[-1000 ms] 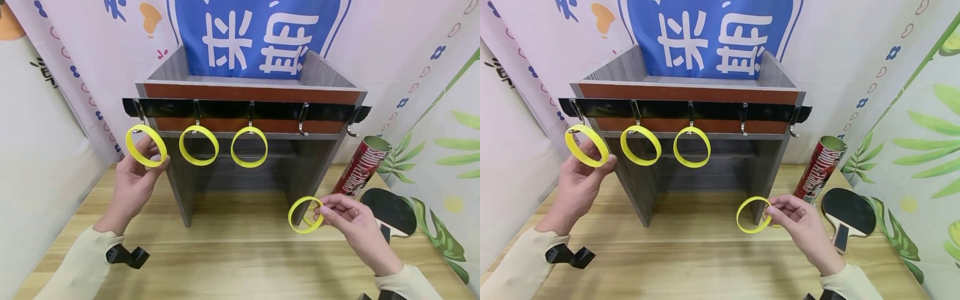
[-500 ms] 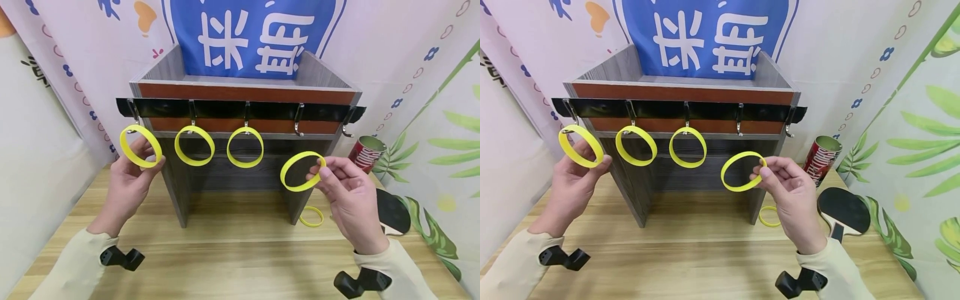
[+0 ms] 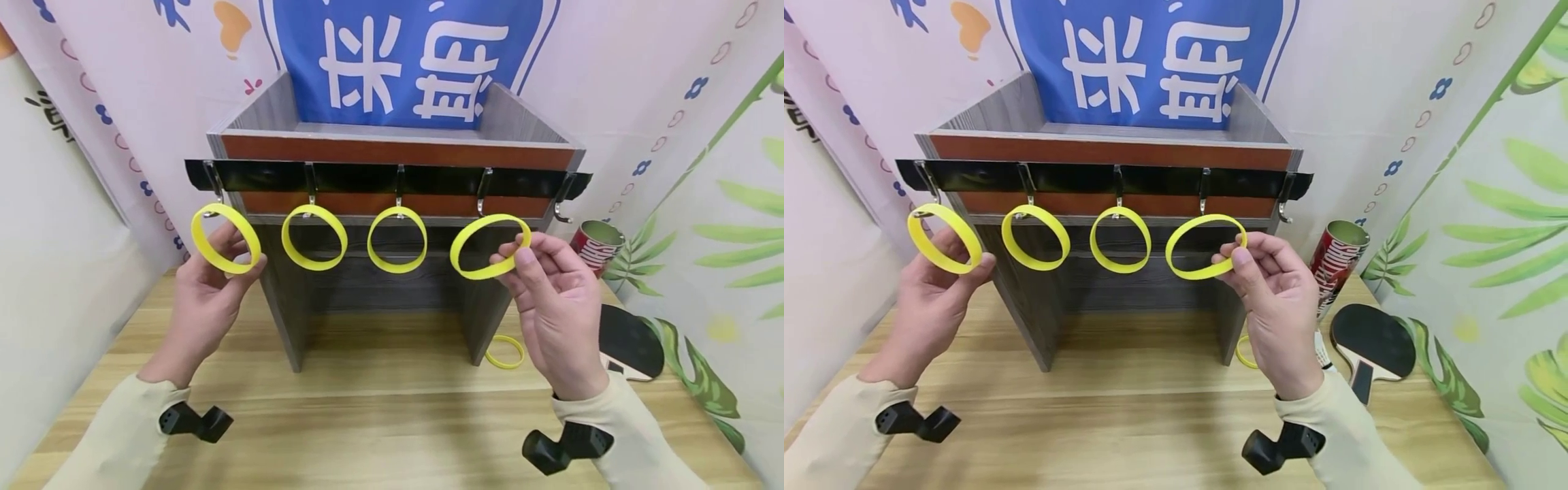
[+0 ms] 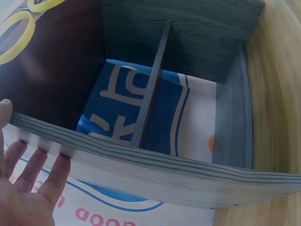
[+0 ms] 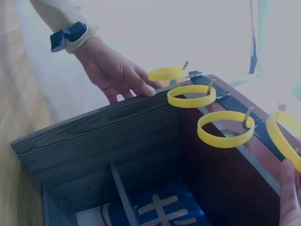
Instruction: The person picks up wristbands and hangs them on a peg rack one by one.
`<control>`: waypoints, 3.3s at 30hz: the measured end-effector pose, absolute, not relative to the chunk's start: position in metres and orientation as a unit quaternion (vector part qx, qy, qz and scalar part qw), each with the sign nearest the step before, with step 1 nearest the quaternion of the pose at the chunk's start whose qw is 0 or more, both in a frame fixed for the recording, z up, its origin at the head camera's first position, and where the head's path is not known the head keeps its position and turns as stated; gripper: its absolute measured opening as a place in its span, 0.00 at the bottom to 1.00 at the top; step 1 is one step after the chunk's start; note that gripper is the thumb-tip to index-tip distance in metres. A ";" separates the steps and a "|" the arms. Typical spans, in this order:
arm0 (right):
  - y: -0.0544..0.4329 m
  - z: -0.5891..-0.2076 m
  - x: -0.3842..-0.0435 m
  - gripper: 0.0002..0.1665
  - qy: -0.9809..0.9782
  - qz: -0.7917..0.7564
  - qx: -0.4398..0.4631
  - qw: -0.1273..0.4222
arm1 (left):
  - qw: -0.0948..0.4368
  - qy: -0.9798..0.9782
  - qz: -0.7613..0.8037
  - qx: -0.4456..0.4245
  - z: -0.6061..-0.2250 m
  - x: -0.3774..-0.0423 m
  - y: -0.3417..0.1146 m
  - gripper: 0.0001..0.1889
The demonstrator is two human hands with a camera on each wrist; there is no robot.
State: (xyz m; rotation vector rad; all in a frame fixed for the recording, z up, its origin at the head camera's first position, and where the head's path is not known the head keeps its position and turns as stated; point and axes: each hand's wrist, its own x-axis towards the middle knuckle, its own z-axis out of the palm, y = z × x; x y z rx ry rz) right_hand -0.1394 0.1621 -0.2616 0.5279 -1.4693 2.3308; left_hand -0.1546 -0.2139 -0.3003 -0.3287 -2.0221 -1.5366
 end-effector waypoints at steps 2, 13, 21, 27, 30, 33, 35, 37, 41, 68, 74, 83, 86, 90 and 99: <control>0.157 -0.261 -0.142 0.09 -0.516 0.821 0.179 0.170 | 0.286 -0.755 -0.577 -0.122 -0.300 -0.153 -0.216 0.27; 0.147 -0.276 -0.152 0.09 -0.577 0.784 0.141 0.181 | 0.279 -0.769 -0.562 -0.122 -0.296 -0.154 -0.216 0.27; 0.151 -0.284 -0.152 0.12 -0.624 0.741 0.152 0.196 | 0.274 -0.765 -0.570 -0.118 -0.299 -0.154 -0.214 0.28; 0.155 -0.285 -0.152 0.13 -0.628 0.738 0.162 0.186 | 0.274 -0.773 -0.561 -0.117 -0.299 -0.153 -0.214 0.28; 0.159 -0.285 -0.152 0.13 -0.634 0.735 0.167 0.174 | 0.274 -0.773 -0.560 -0.118 -0.299 -0.154 -0.214 0.28; 0.165 -0.286 -0.152 0.14 -0.646 0.725 0.174 0.165 | 0.274 -0.772 -0.562 -0.116 -0.299 -0.155 -0.214 0.27; 0.169 -0.288 -0.152 0.13 -0.643 0.726 0.182 0.166 | 0.273 -0.772 -0.562 -0.115 -0.300 -0.155 -0.214 0.27; 0.175 -0.291 -0.152 0.11 -0.628 0.734 0.194 0.174 | 0.272 -0.770 -0.566 -0.113 -0.300 -0.154 -0.214 0.27; 0.191 -0.297 -0.155 0.08 -0.588 0.756 0.198 0.210 | 0.272 -0.770 -0.567 -0.112 -0.300 -0.155 -0.215 0.28; 0.261 -0.404 -0.198 0.09 -0.965 0.232 0.116 0.040 | 0.272 -0.769 -0.568 -0.108 -0.299 -0.155 -0.213 0.27; 0.260 -0.411 -0.197 0.12 -0.969 0.215 0.120 0.002 | 0.268 -0.765 -0.575 -0.109 -0.299 -0.155 -0.213 0.27; 0.260 -0.419 -0.202 0.12 -0.975 0.194 0.112 -0.010 | 0.267 -0.759 -0.584 -0.110 -0.299 -0.155 -0.214 0.26; 0.260 -0.421 -0.204 0.11 -0.976 0.188 0.109 -0.016 | 0.266 -0.760 -0.583 -0.109 -0.299 -0.155 -0.214 0.26; 0.259 -0.421 -0.204 0.10 -0.977 0.191 0.098 -0.022 | 0.265 -0.763 -0.580 -0.107 -0.300 -0.154 -0.214 0.27; 0.257 -0.422 -0.204 0.01 -0.977 0.195 0.088 -0.003 | 0.269 -0.764 -0.577 -0.107 -0.300 -0.154 -0.214 0.27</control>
